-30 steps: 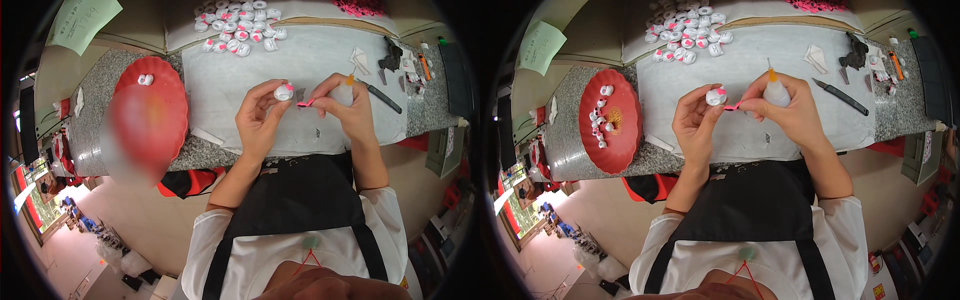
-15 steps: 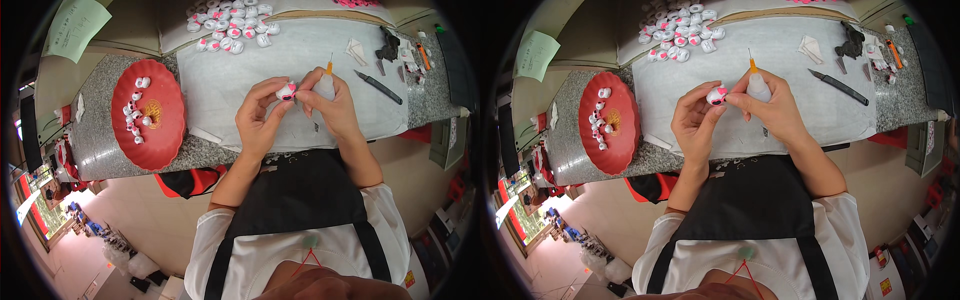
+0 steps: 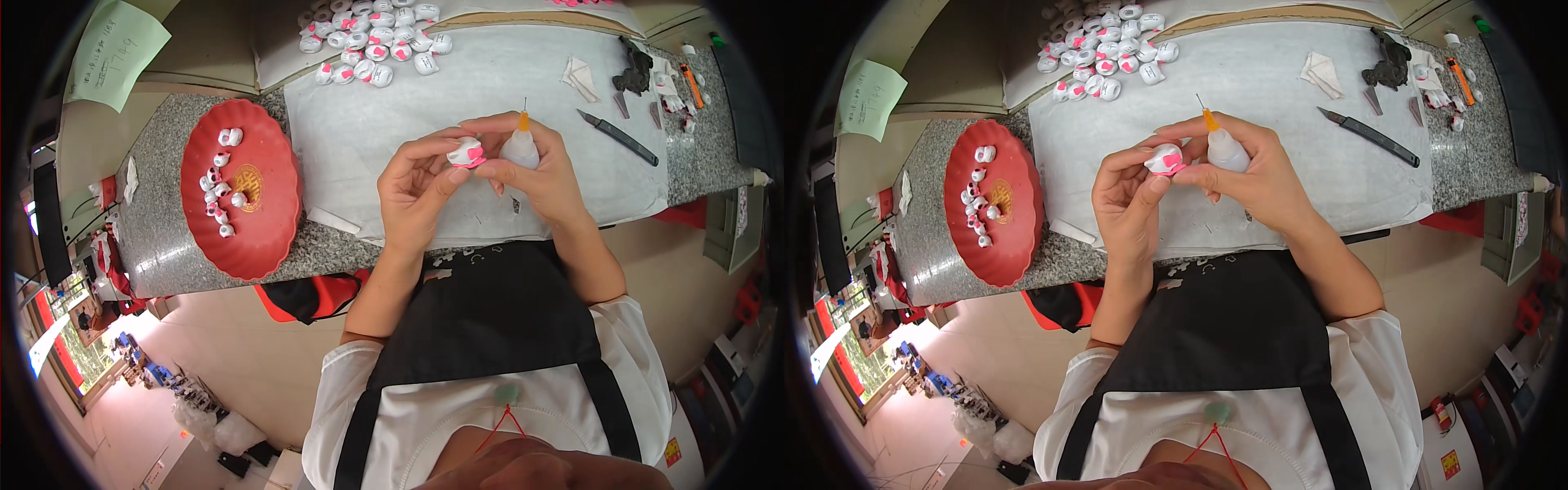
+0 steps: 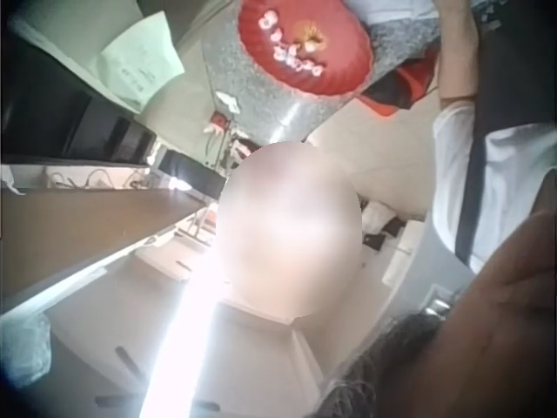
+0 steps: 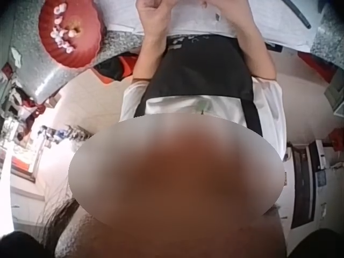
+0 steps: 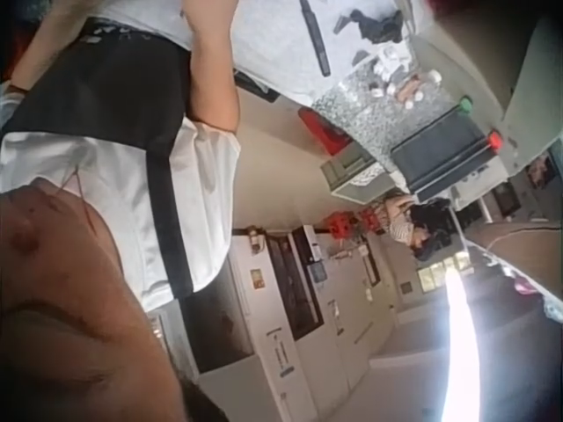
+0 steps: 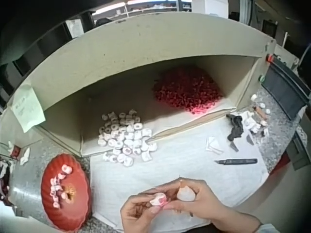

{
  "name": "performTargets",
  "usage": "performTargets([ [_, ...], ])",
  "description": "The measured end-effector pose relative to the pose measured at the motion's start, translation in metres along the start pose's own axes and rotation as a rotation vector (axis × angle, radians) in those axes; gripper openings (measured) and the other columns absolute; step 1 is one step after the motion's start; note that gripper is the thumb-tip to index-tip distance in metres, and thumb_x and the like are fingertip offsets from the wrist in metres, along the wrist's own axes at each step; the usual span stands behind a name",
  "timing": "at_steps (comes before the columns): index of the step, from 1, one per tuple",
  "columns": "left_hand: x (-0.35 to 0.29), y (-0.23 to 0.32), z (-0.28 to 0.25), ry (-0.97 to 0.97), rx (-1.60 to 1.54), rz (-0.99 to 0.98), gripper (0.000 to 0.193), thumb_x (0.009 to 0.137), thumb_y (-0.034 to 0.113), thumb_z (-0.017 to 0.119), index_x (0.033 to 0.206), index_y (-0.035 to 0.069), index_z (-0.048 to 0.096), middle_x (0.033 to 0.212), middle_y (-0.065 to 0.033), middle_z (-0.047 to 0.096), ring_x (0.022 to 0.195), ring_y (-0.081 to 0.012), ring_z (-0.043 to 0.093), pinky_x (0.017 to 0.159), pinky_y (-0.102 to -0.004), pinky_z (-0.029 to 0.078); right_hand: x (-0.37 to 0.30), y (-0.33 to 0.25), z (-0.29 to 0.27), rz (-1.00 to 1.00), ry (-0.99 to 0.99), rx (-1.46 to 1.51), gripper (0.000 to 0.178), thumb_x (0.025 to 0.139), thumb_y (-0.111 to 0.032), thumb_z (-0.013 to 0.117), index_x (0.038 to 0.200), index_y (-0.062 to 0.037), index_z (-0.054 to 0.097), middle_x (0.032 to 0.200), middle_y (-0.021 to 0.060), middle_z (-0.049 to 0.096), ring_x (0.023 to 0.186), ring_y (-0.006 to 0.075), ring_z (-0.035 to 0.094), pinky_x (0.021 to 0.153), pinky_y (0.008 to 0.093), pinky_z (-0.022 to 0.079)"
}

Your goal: Gluing small pink bow accessories onto white toy cat heads at a factory workbench.

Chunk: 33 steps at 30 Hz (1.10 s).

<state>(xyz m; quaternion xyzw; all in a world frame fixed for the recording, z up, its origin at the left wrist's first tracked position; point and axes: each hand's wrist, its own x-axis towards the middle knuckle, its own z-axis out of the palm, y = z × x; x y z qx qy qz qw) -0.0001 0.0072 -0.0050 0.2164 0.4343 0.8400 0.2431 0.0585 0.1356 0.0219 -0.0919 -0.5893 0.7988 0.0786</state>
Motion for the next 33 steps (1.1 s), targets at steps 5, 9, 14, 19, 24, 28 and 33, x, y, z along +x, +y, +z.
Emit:
performTargets([
  [5,0.001,0.002,0.002,-0.028,0.023,-0.007,0.023,0.07,-0.008,0.052,0.092,-0.002,0.047,0.102,-0.0182,0.048,0.096,-0.0219,0.048,0.081,-0.0304,0.04,-0.001,0.0,-0.003,0.007,-0.002,-0.01,0.027,0.064,-0.002,0.06,0.09,0.003,0.053,0.071,0.0054,0.049,0.058,0.0093,0.045,0.041,0.0189,0.037],
  [9,0.0,0.001,0.001,-0.058,0.054,0.007,0.023,0.07,-0.008,0.052,0.092,-0.002,0.048,0.102,-0.0183,0.049,0.096,-0.0224,0.048,0.082,-0.0313,0.04,-0.002,0.003,-0.004,0.038,-0.021,0.112,0.027,0.065,-0.003,0.061,0.091,0.0012,0.054,0.066,0.0036,0.048,0.054,0.0078,0.043,0.042,0.0181,0.037],
  [14,-0.001,0.001,0.003,-0.023,-0.001,-0.028,0.023,0.071,-0.008,0.052,0.092,-0.003,0.047,0.1,-0.0183,0.05,0.096,-0.0221,0.048,0.082,-0.0303,0.039,-0.002,0.006,-0.003,0.007,-0.011,0.135,0.026,0.066,-0.004,0.061,0.09,-0.0002,0.055,0.062,0.0019,0.048,0.049,0.0058,0.041,0.043,0.0174,0.036],
  [19,-0.002,0.002,0.002,-0.039,0.011,-0.049,0.022,0.071,-0.007,0.052,0.092,-0.004,0.047,0.099,-0.0179,0.05,0.095,-0.0221,0.048,0.082,-0.0301,0.039,-0.004,0.003,-0.004,0.034,-0.012,0.028,0.023,0.065,-0.003,0.061,0.086,0.0022,0.054,0.075,0.0082,0.055,0.053,0.0082,0.047,0.043,0.0189,0.038],
  [24,-0.004,0.002,0.003,-0.079,0.091,-0.001,0.021,0.071,-0.006,0.052,0.092,-0.003,0.047,0.097,-0.0176,0.051,0.094,-0.0217,0.049,0.082,-0.0301,0.039,-0.007,0.005,-0.007,-0.051,-0.013,0.012,0.022,0.062,-0.003,0.064,0.082,0.0026,0.056,0.073,0.008,0.055,0.053,0.0084,0.048,0.044,0.0191,0.038],
  [28,-0.006,0.001,0.005,-0.081,0.169,0.054,0.019,0.072,-0.002,0.054,0.09,-0.002,0.047,0.095,-0.0172,0.052,0.09,-0.0205,0.05,0.079,-0.0293,0.04,-0.009,0.0,-0.005,-0.031,-0.024,-0.007,0.02,0.062,-0.003,0.065,0.079,0.0027,0.056,0.072,0.0078,0.054,0.053,0.0092,0.048,0.044,0.0202,0.038],
  [33,-0.007,-0.001,0.005,-0.067,0.144,0.03,0.019,0.073,0.001,0.055,0.09,-0.002,0.046,0.095,-0.0165,0.051,0.088,-0.0198,0.05,0.078,-0.0292,0.04,-0.011,0.003,-0.005,-0.035,-0.013,0.019,0.02,0.062,-0.002,0.064,0.08,0.0023,0.055,0.066,0.0061,0.053,0.051,0.009,0.047,0.044,0.0201,0.037],
])
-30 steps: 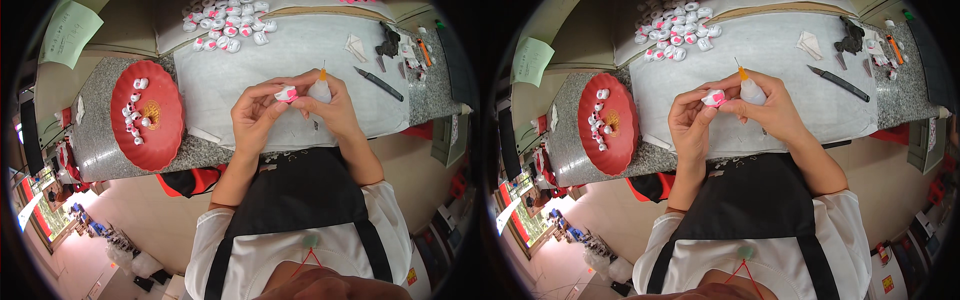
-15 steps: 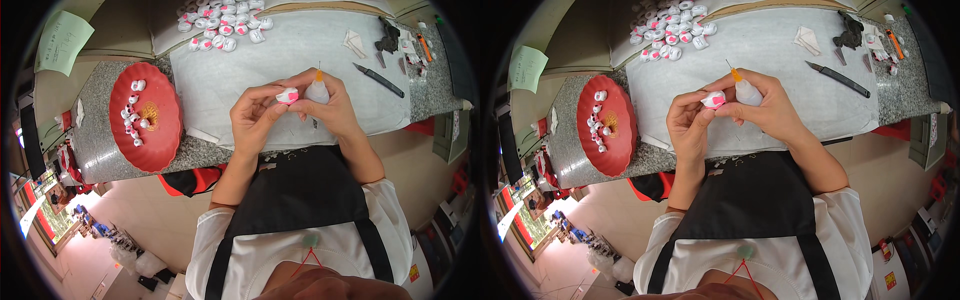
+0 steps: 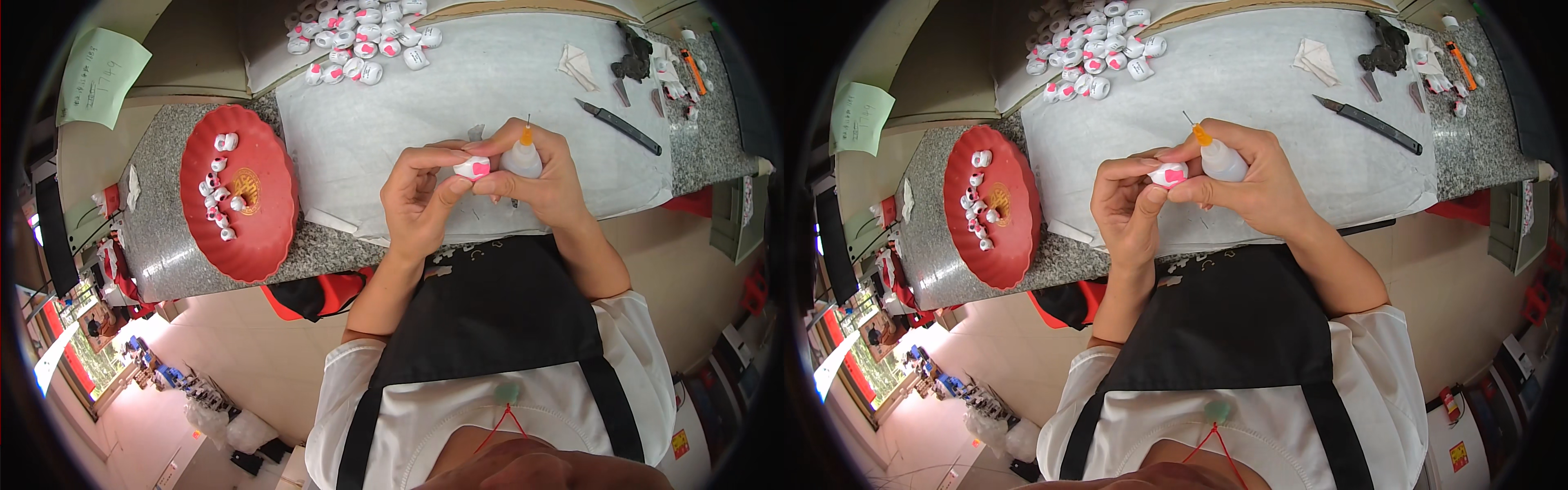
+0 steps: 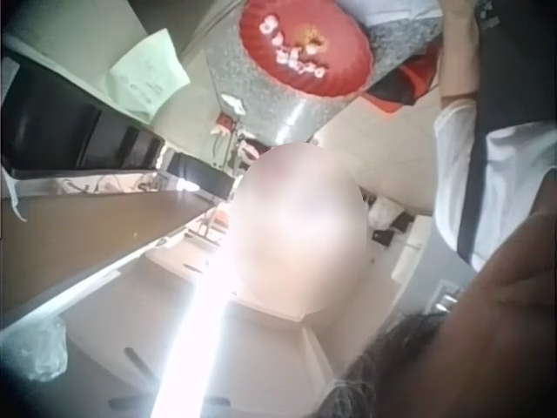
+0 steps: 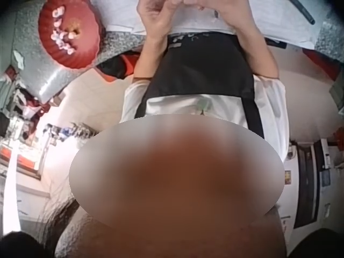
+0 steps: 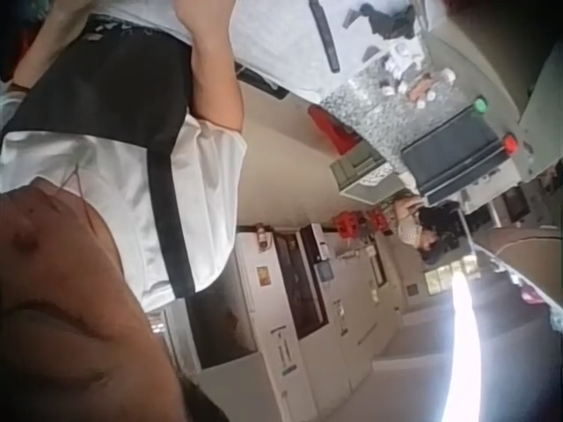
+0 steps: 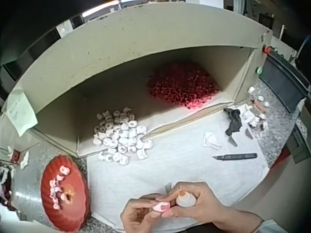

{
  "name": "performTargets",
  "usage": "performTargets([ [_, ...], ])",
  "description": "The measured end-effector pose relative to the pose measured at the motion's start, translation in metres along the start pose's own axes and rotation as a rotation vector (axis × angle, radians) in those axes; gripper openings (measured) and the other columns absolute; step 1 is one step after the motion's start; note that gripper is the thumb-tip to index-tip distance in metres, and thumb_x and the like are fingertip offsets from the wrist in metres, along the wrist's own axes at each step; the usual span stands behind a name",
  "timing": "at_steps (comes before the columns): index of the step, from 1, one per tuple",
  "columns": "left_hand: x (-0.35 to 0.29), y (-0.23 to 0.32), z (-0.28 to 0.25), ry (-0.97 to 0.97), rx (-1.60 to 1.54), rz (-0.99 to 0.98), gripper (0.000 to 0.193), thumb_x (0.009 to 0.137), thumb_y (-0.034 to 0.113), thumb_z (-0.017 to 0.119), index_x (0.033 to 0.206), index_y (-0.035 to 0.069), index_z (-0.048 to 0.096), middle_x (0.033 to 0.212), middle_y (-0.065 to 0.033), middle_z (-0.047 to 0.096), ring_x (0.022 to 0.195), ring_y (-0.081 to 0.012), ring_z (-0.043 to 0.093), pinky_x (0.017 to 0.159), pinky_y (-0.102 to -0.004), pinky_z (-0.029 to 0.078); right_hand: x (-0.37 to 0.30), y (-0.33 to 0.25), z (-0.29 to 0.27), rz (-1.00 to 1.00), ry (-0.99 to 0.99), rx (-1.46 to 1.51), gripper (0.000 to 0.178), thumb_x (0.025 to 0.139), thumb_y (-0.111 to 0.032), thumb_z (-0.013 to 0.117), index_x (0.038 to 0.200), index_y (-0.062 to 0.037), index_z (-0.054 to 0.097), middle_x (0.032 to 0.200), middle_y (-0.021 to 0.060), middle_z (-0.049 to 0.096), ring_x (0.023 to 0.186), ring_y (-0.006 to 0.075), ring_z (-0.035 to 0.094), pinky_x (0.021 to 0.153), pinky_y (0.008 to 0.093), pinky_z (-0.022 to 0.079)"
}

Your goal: Gluing small pink bow accessories onto white toy cat heads at a factory workbench.

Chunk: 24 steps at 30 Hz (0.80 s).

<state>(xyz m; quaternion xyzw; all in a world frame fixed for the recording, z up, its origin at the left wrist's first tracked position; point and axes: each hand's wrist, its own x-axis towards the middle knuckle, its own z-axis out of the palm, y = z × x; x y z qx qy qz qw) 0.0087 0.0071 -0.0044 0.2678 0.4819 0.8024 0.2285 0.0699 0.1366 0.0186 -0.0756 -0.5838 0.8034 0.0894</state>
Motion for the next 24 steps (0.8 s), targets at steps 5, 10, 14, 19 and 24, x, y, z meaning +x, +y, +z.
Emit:
performTargets([
  [5,0.0001,0.0003,0.0023,0.023,-0.01,-0.024,0.019,0.074,0.003,0.053,0.091,-0.002,0.044,0.095,-0.0165,0.05,0.091,-0.0192,0.049,0.079,-0.0295,0.038,0.0006,-0.0027,0.0032,0.018,0.034,0.025,0.021,0.062,-0.002,0.064,0.08,0.002,0.054,0.061,0.0046,0.052,0.049,0.0084,0.046,0.044,0.0195,0.036],
  [10,0.0012,0.0004,0.0005,0.018,-0.048,-0.065,0.02,0.076,0.006,0.052,0.092,-0.002,0.042,0.094,-0.0154,0.051,0.086,-0.0177,0.05,0.074,-0.0273,0.041,0.0014,-0.0055,0.002,0.073,0.023,-0.004,0.022,0.063,-0.002,0.063,0.083,0.002,0.055,0.061,0.0048,0.051,0.05,0.0085,0.046,0.045,0.0197,0.036],
  [14,0.0021,-0.0025,-0.0012,0.014,-0.092,-0.106,0.021,0.078,0.007,0.051,0.094,-0.001,0.04,0.093,-0.0138,0.051,0.081,-0.0153,0.051,0.068,-0.0249,0.043,0.001,-0.0047,0.0014,0.061,0.03,0.016,0.023,0.064,-0.003,0.062,0.085,0.002,0.055,0.06,0.0052,0.05,0.05,0.0093,0.046,0.045,0.0197,0.037],
  [19,0.0016,-0.0032,0.0037,0.04,-0.092,-0.106,0.021,0.078,0.007,0.05,0.094,0.0,0.04,0.093,-0.0132,0.052,0.08,-0.0138,0.051,0.068,-0.024,0.042,0.0008,-0.0039,-0.0017,0.042,0.007,-0.028,0.023,0.066,-0.003,0.061,0.088,0.0019,0.055,0.06,0.005,0.05,0.05,0.0097,0.047,0.046,0.0199,0.037],
  [24,0.0039,-0.0039,0.0024,0.057,-0.15,-0.164,0.022,0.078,0.007,0.05,0.096,0.0,0.04,0.093,-0.0128,0.052,0.082,-0.0132,0.05,0.07,-0.0236,0.041,0.0012,-0.0029,0.0004,0.042,0.054,0.0,0.024,0.067,-0.002,0.058,0.091,0.0018,0.054,0.061,0.0042,0.049,0.051,0.0093,0.047,0.046,0.0193,0.038],
])
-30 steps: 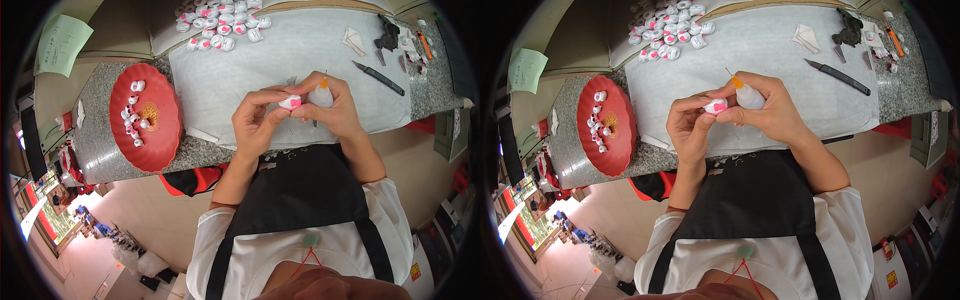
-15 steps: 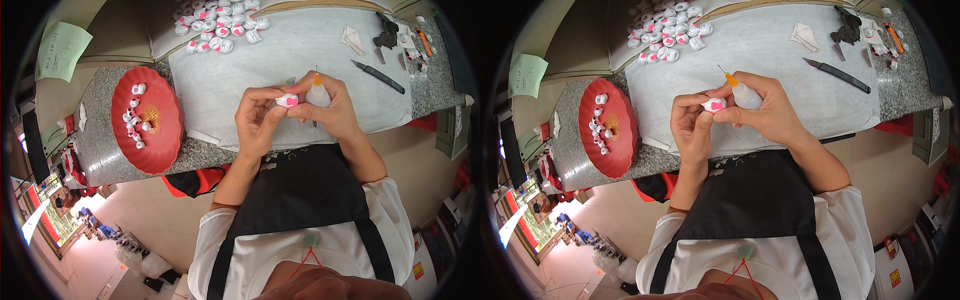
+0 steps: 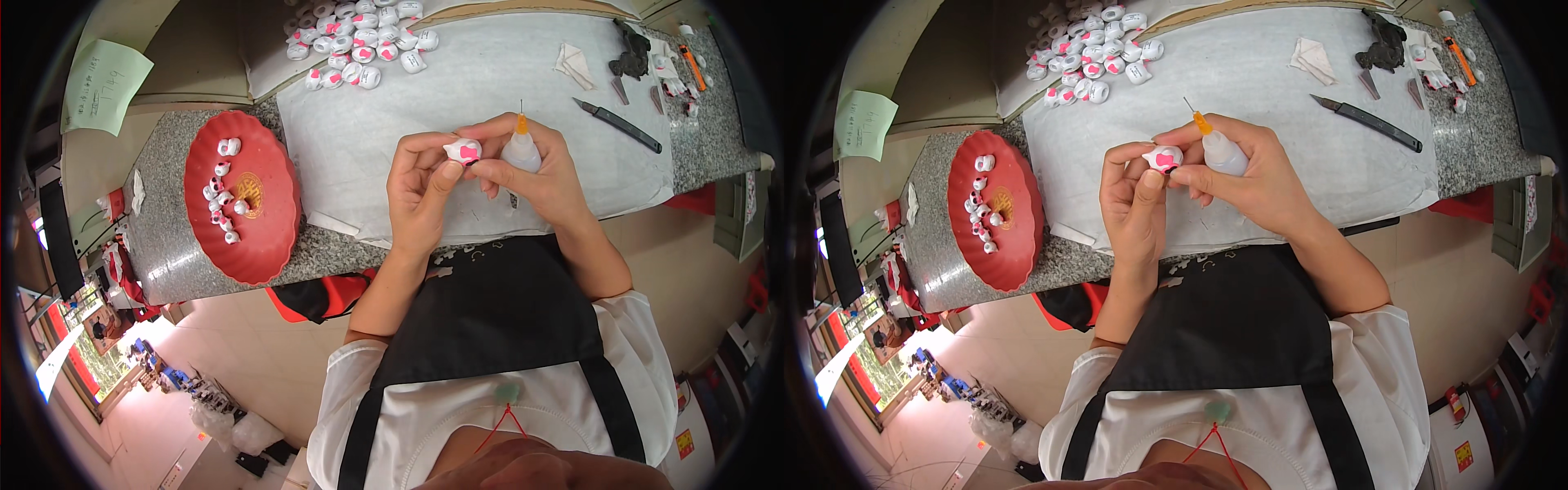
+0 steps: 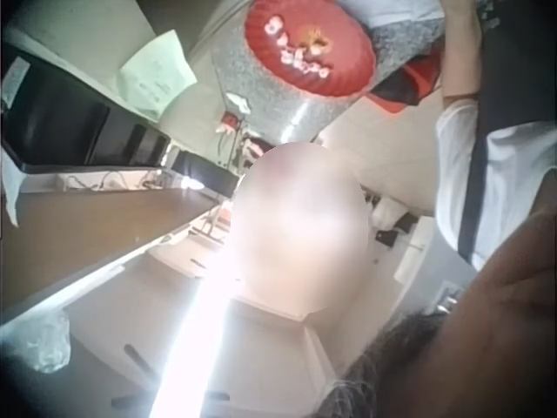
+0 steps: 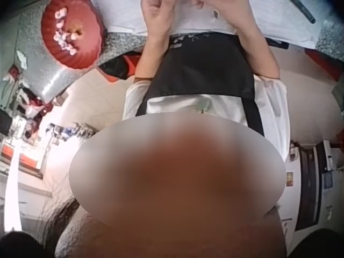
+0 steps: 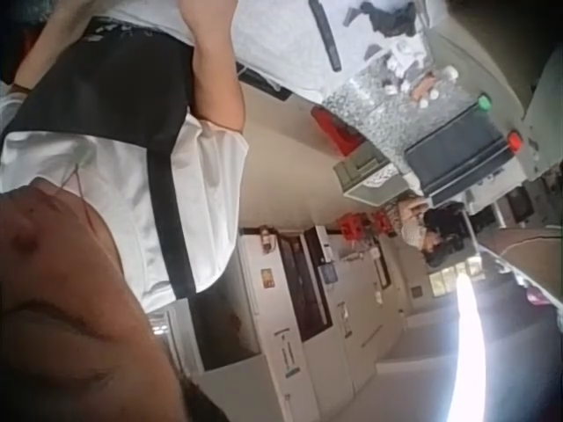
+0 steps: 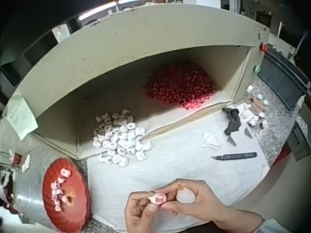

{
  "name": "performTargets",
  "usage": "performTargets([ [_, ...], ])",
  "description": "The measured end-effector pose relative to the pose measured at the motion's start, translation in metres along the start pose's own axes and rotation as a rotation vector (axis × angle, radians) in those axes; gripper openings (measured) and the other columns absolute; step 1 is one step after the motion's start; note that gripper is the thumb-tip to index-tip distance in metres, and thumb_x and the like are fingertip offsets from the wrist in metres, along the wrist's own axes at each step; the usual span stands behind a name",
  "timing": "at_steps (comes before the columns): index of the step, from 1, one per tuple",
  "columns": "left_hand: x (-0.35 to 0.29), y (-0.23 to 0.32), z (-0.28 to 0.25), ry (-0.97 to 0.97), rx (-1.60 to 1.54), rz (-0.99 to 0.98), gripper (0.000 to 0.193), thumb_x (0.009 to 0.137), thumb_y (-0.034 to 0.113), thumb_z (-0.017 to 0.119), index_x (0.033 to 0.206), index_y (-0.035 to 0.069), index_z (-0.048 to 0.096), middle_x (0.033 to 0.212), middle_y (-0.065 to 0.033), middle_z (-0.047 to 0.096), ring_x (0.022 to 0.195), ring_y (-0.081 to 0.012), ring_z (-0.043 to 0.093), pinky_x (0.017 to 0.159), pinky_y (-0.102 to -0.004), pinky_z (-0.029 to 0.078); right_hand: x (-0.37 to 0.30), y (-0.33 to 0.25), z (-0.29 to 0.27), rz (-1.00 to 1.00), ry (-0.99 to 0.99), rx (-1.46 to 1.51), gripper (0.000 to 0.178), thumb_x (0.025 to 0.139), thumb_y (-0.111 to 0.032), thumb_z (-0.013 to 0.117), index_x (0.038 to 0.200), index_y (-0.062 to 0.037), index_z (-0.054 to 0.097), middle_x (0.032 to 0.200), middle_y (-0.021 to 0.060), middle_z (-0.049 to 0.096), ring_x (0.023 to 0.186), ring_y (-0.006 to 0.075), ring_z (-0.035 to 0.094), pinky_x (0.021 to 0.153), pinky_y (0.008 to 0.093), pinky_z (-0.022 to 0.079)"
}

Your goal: Gluing small pink bow accessories onto white toy cat heads at a factory workbench.

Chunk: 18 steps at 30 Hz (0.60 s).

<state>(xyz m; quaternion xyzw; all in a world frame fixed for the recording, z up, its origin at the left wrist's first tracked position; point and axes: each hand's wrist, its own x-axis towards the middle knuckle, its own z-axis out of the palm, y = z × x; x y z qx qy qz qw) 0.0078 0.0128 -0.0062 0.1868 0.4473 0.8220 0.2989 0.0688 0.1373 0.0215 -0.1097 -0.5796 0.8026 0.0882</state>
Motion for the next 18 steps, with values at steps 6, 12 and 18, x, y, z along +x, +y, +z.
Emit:
performTargets([
  [6,-0.0009,0.0027,-0.002,-0.002,0.028,0.002,0.023,0.077,0.002,0.05,0.098,-0.001,0.041,0.094,-0.0127,0.052,0.087,-0.0151,0.05,0.075,-0.0256,0.041,0.0012,0.0006,0.0012,-0.003,-0.015,0.004,0.024,0.068,0.0,0.056,0.092,0.0021,0.054,0.065,0.0041,0.05,0.053,0.0082,0.047,0.044,0.0183,0.039],
  [12,-0.0019,0.0048,0.002,-0.011,0.086,0.065,0.022,0.076,-0.002,0.049,0.097,-0.004,0.042,0.095,-0.0138,0.051,0.091,-0.0179,0.05,0.073,-0.0268,0.044,0.0011,0.0037,0.0014,0.007,0.001,0.022,0.022,0.069,-0.002,0.057,0.091,0.0007,0.055,0.061,0.0005,0.046,0.052,0.0055,0.043,0.045,0.0168,0.036],
  [18,-0.0006,0.005,0.003,-0.033,0.05,0.027,0.023,0.074,-0.003,0.051,0.095,-0.004,0.042,0.095,-0.015,0.05,0.091,-0.0188,0.05,0.074,-0.0276,0.044,-0.0005,0.0005,-0.0013,0.028,0.003,0.012,0.022,0.068,0.0,0.056,0.09,0.0014,0.055,0.064,0.0029,0.049,0.052,0.0065,0.045,0.044,0.0175,0.037],
])
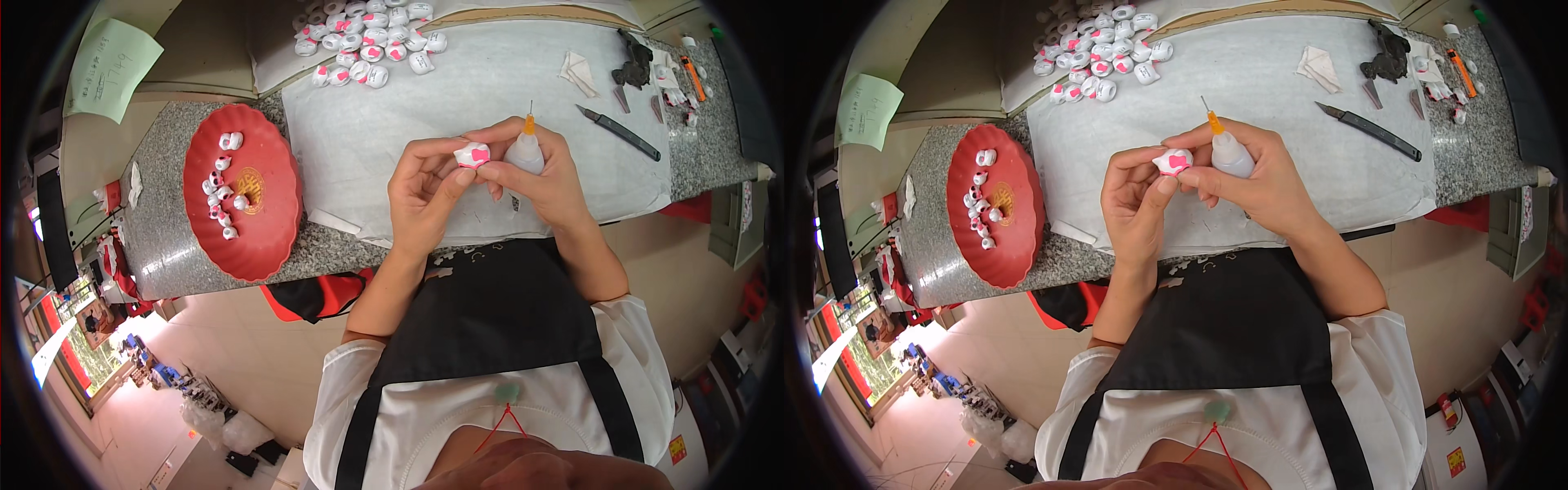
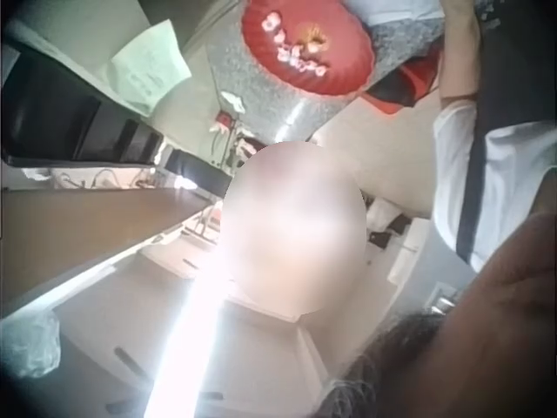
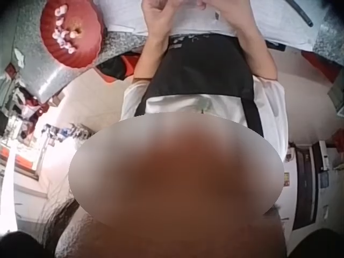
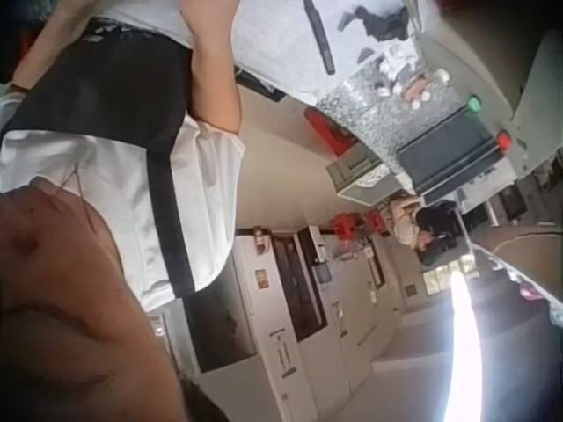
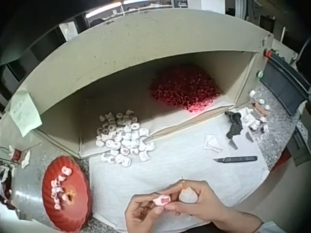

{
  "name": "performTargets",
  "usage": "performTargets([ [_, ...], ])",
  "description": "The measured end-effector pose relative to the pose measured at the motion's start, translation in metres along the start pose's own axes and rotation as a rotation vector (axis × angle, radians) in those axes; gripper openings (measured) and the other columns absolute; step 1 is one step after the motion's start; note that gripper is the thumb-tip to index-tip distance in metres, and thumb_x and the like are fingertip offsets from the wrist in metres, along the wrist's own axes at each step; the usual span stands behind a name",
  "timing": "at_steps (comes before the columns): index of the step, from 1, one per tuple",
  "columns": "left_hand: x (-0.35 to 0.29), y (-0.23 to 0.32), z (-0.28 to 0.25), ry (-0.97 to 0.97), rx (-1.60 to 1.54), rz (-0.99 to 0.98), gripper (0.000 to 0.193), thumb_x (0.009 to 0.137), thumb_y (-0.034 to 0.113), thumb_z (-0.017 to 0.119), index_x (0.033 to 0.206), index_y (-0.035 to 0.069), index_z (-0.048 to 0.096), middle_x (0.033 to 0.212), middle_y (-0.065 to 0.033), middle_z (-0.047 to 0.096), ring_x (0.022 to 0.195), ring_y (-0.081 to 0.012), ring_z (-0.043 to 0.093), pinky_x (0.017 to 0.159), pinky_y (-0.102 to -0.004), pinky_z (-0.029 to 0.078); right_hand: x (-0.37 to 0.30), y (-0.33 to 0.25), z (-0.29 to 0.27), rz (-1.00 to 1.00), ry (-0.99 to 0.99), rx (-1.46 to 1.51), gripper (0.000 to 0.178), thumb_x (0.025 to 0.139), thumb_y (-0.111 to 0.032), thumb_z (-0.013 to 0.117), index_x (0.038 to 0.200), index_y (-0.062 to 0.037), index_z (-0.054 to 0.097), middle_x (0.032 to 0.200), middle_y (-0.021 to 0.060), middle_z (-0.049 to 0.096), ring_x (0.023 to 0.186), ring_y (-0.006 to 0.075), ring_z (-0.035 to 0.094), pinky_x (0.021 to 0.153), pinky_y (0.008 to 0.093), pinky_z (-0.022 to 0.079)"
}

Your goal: Gluing small pink bow accessories onto white toy cat heads at a factory workbench.

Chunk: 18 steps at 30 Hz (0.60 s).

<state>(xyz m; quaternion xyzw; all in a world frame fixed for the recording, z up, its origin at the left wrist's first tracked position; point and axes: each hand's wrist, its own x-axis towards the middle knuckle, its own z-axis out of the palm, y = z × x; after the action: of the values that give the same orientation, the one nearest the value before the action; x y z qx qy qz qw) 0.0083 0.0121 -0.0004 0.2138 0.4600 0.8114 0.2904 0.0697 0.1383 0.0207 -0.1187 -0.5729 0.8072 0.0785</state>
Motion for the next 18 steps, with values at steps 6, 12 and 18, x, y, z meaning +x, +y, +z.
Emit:
performTargets([
  [6,0.0,-0.009,-0.011,0.025,-0.09,0.043,0.026,0.071,-0.001,0.055,0.094,0.001,0.043,0.092,-0.0167,0.053,0.088,-0.02,0.051,0.076,-0.0287,0.041,0.004,-0.015,-0.024,0.0,0.04,-0.17,0.02,0.069,-0.003,0.057,0.088,-0.0002,0.055,0.07,0.0024,0.053,0.054,0.0054,0.046,0.045,0.0171,0.036],
  [12,0.004,-0.001,-0.007,0.063,-0.233,-0.09,0.023,0.071,0.002,0.056,0.093,0.003,0.047,0.097,-0.0178,0.051,0.085,-0.0169,0.051,0.074,-0.0287,0.043,0.019,-0.028,-0.103,-0.377,0.472,-1.399,0.018,0.069,-0.009,0.057,0.086,-0.0042,0.054,0.076,0.0057,0.055,0.066,0.0208,0.053,0.057,0.0266,0.04],
  [18,0.004,0.001,-0.006,0.085,-0.16,-0.07,0.025,0.07,0.0,0.056,0.094,0.004,0.047,0.098,-0.0176,0.05,0.083,-0.015,0.051,0.074,-0.0276,0.043,0.02,-0.023,-0.093,-0.287,0.437,-1.415,0.017,0.068,-0.005,0.057,0.085,-0.0021,0.053,0.076,0.008,0.054,0.07,0.0227,0.053,0.062,0.0268,0.04],
])
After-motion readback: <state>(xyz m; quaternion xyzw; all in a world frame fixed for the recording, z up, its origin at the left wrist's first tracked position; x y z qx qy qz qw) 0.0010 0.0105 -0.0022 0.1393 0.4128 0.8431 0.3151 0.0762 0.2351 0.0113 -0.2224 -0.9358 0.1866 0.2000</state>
